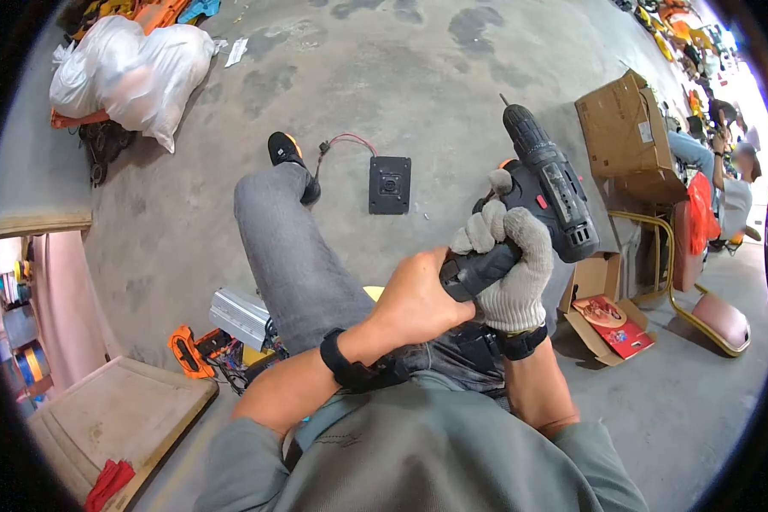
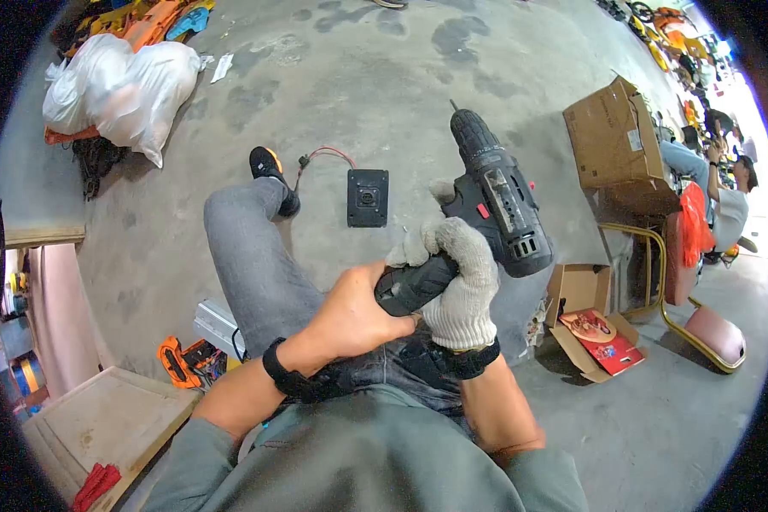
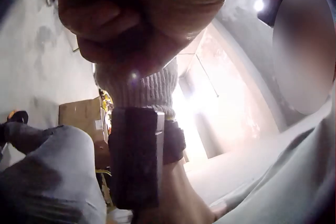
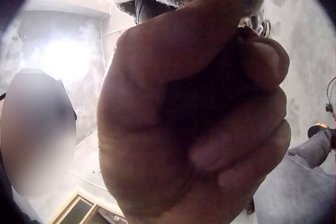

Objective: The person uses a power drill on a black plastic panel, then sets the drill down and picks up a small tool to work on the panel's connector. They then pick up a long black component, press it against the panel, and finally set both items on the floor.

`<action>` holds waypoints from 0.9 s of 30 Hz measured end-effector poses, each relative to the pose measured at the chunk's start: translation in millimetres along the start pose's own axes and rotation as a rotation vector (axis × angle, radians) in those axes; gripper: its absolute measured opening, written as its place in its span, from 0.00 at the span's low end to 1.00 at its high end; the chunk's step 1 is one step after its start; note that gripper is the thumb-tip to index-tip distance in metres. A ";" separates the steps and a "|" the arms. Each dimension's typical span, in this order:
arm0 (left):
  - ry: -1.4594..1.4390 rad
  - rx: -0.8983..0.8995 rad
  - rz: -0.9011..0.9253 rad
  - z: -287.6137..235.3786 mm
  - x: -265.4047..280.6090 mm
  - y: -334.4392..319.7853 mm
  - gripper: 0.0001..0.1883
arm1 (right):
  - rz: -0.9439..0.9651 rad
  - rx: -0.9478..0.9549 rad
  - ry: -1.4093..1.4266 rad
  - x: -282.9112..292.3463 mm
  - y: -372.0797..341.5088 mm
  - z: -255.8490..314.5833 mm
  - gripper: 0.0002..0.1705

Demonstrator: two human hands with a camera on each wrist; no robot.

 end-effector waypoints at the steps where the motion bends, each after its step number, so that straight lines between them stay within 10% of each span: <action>1: -0.041 0.016 0.028 2.0 -1.6 0.7 0.22 | -0.008 0.002 -0.029 -0.3 -0.3 -0.2 0.15; 11: -0.079 0.029 0.125 12.9 -6.5 -1.0 0.26 | 0.037 0.000 -0.034 -4.2 -3.5 -5.7 0.09; 14: -0.086 0.053 0.175 21.4 -12.8 -2.7 0.28 | 0.030 -0.015 0.005 1.5 -4.4 -10.3 0.30; 21: -0.260 -0.134 0.156 31.9 -15.3 -9.8 0.33 | -0.045 -0.142 -0.088 5.3 -12.8 -19.9 0.27; 23: -0.247 0.072 0.403 31.1 -21.4 -14.7 0.33 | -0.042 -0.159 -0.151 7.4 -14.1 -21.0 0.28; 27: -0.252 -0.037 0.233 42.7 -19.9 -18.2 0.34 | -0.039 -0.181 -0.063 6.4 -17.2 -31.7 0.30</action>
Point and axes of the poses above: each hand's wrist, its own y-axis towards the middle knuckle, its own x-axis out of the back of the hand, z = x × y, the point moved 7 cm from there along y, towards the middle knuckle, and after that the axes turned 2 degrees about -y, right-handed, at the moved point
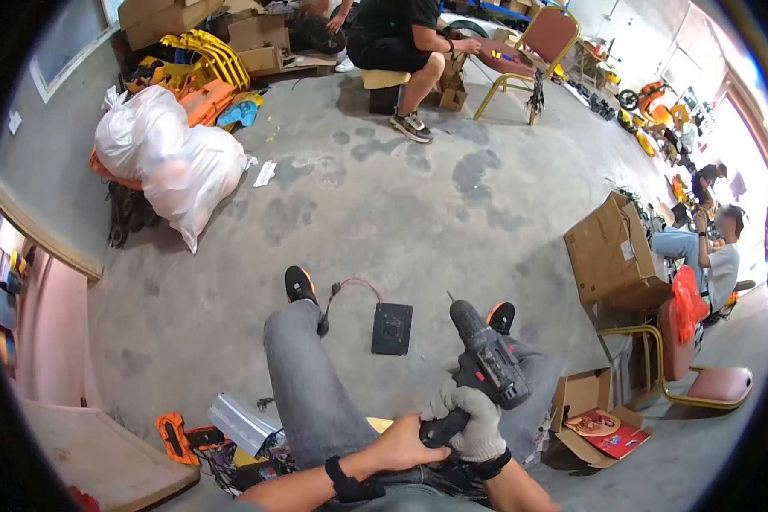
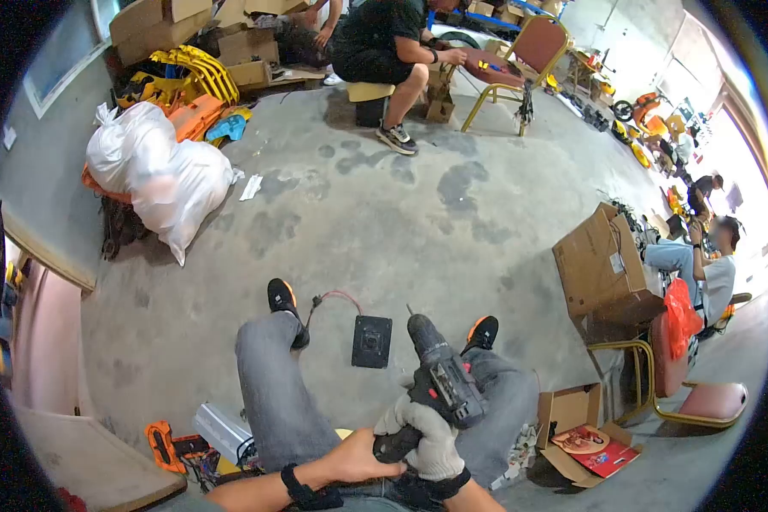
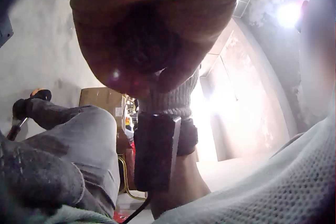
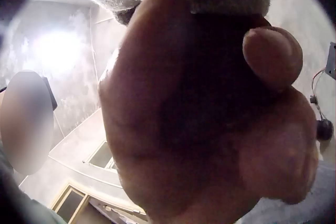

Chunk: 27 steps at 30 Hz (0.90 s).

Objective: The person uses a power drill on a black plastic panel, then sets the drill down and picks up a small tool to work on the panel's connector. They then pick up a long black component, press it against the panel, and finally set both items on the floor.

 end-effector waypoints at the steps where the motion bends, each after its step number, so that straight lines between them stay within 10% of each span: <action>1: 0.005 -0.005 0.004 9.8 -2.7 -0.5 0.34 | -0.018 -0.013 0.027 1.2 -0.2 -1.4 0.30; 15: -0.219 0.133 0.155 40.9 -15.7 4.3 0.31 | -0.006 -0.035 -0.112 5.8 -1.2 -8.1 0.29; 27: 0.036 0.166 -0.092 13.3 2.6 4.3 0.36 | -0.079 0.092 -0.134 4.7 6.8 -3.9 0.26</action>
Point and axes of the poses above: each hand's wrist, its own y-axis towards the middle knuckle, its own x-axis out of the back of the hand, z = x × y, the point moved 7 cm from there along y, towards the middle knuckle, and after that the axes turned 2 degrees about -y, right-handed, at the moved point
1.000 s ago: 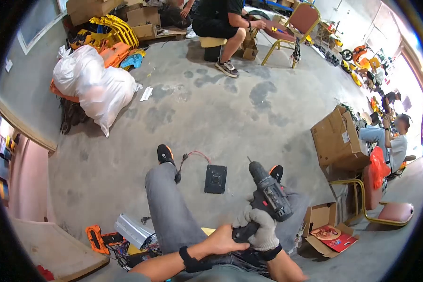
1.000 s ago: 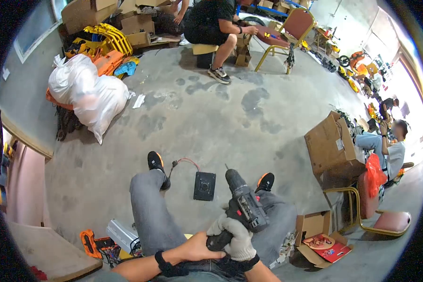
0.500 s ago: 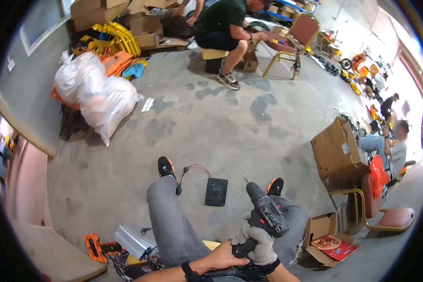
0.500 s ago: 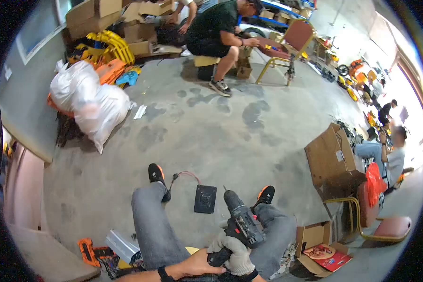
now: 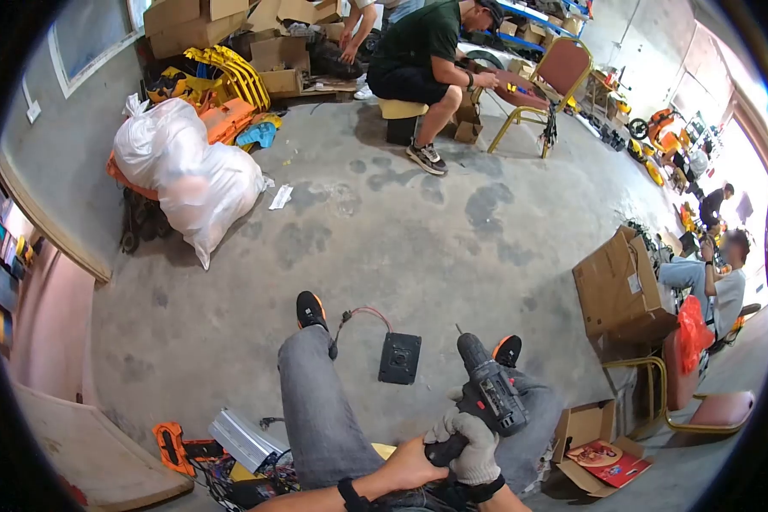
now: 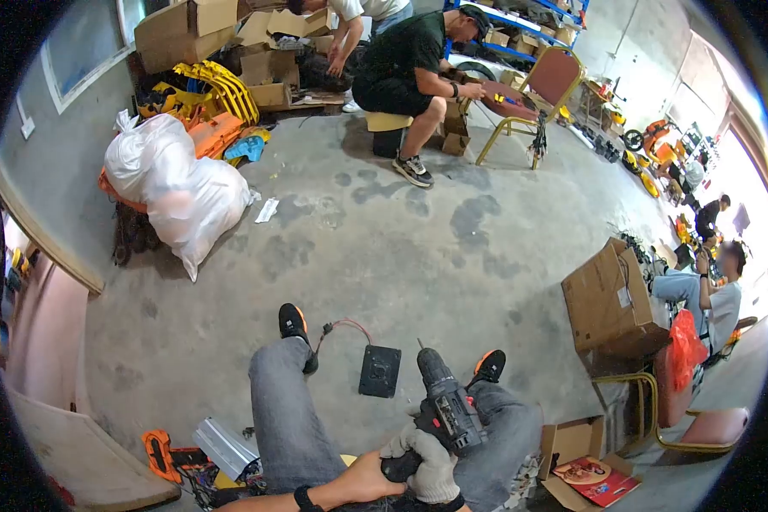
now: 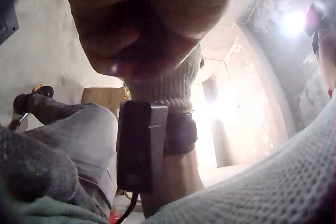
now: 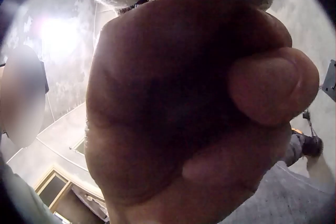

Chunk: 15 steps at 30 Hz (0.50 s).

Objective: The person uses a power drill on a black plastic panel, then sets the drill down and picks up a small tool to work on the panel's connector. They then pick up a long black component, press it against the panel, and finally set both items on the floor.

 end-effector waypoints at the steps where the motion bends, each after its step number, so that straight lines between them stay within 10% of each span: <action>1: 0.005 0.000 0.002 -0.5 1.0 2.9 0.36 | 0.008 0.008 0.005 1.6 1.6 0.1 0.26; 6: -0.033 -0.195 -0.091 -6.0 2.2 5.8 0.28 | -0.086 -0.163 -0.099 18.4 -4.7 -9.1 0.13; 8: 0.002 -0.081 -0.090 -2.6 3.5 3.0 0.20 | 0.158 -0.112 0.189 16.3 -0.6 -15.8 0.10; 10: -0.091 -0.132 -0.034 -12.2 -1.3 0.6 0.20 | -0.052 0.060 -0.209 31.5 -2.4 -11.3 0.07; 15: -0.124 -0.265 0.010 -26.1 -4.2 -7.0 0.21 | 0.023 -0.077 -0.026 10.4 -12.0 -0.9 0.14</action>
Point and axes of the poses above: each hand's wrist, its own y-axis towards the middle knuckle, its own x-axis out of the back of the hand, z = x × y, the point moved 7 cm from there along y, towards the middle knuckle, and after that the axes turned 2 degrees about -y, right-handed, at the moved point
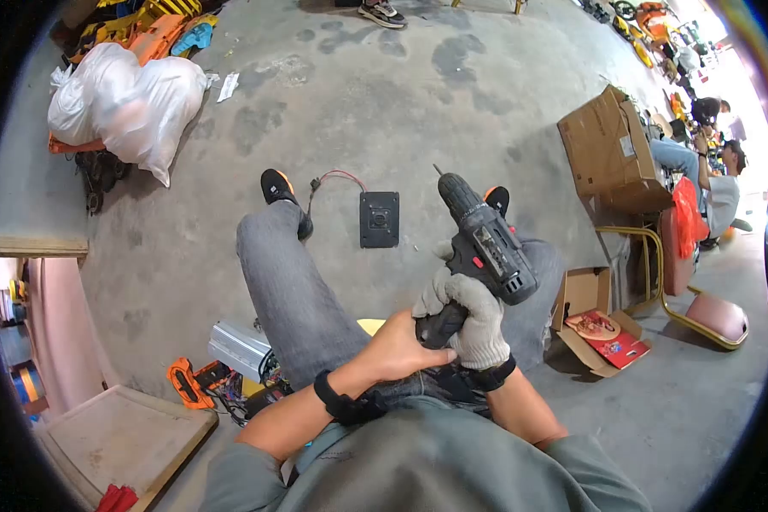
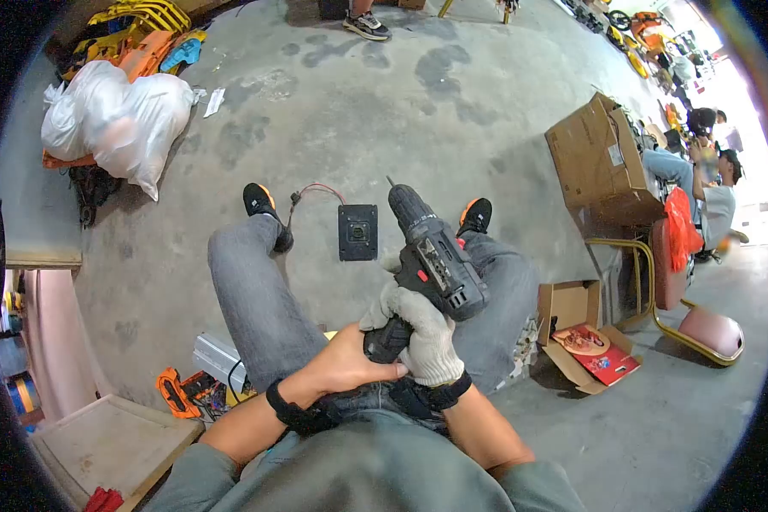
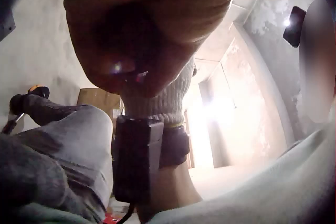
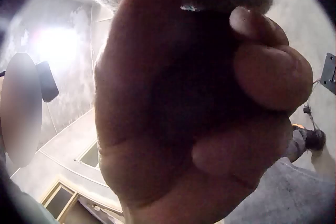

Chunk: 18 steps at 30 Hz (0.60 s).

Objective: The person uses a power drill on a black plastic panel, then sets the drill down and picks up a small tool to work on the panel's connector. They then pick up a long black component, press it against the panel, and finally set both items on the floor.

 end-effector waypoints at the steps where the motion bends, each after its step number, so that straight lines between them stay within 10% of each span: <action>1: 0.001 -0.004 -0.006 -1.8 5.0 -0.1 0.21 | 0.029 -0.042 0.067 3.4 2.8 -5.9 0.17; 4: 0.008 0.261 0.278 -2.6 -0.7 -2.9 0.20 | -0.019 -0.087 -0.027 -1.1 -3.1 -3.2 0.20; 5: -0.073 -0.032 0.075 -3.9 1.5 1.1 0.21 | 0.016 -0.091 -0.128 4.5 3.4 -6.2 0.26; 8: 0.042 0.013 0.033 3.9 2.1 -8.3 0.26 | 0.148 -0.044 0.048 -9.8 -0.7 4.3 0.34; 18: 0.110 0.324 0.209 23.9 -11.8 -13.9 0.31 | 0.105 -0.139 -0.077 0.4 0.8 -1.8 0.26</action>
Point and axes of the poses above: each hand's wrist, its own y-axis towards the middle knuckle, its own x-axis out of the back of the hand, z = x × y, the point moved 7 cm from there along y, towards the middle knuckle, and after that the axes turned 2 degrees about -y, right-handed, at the moved point
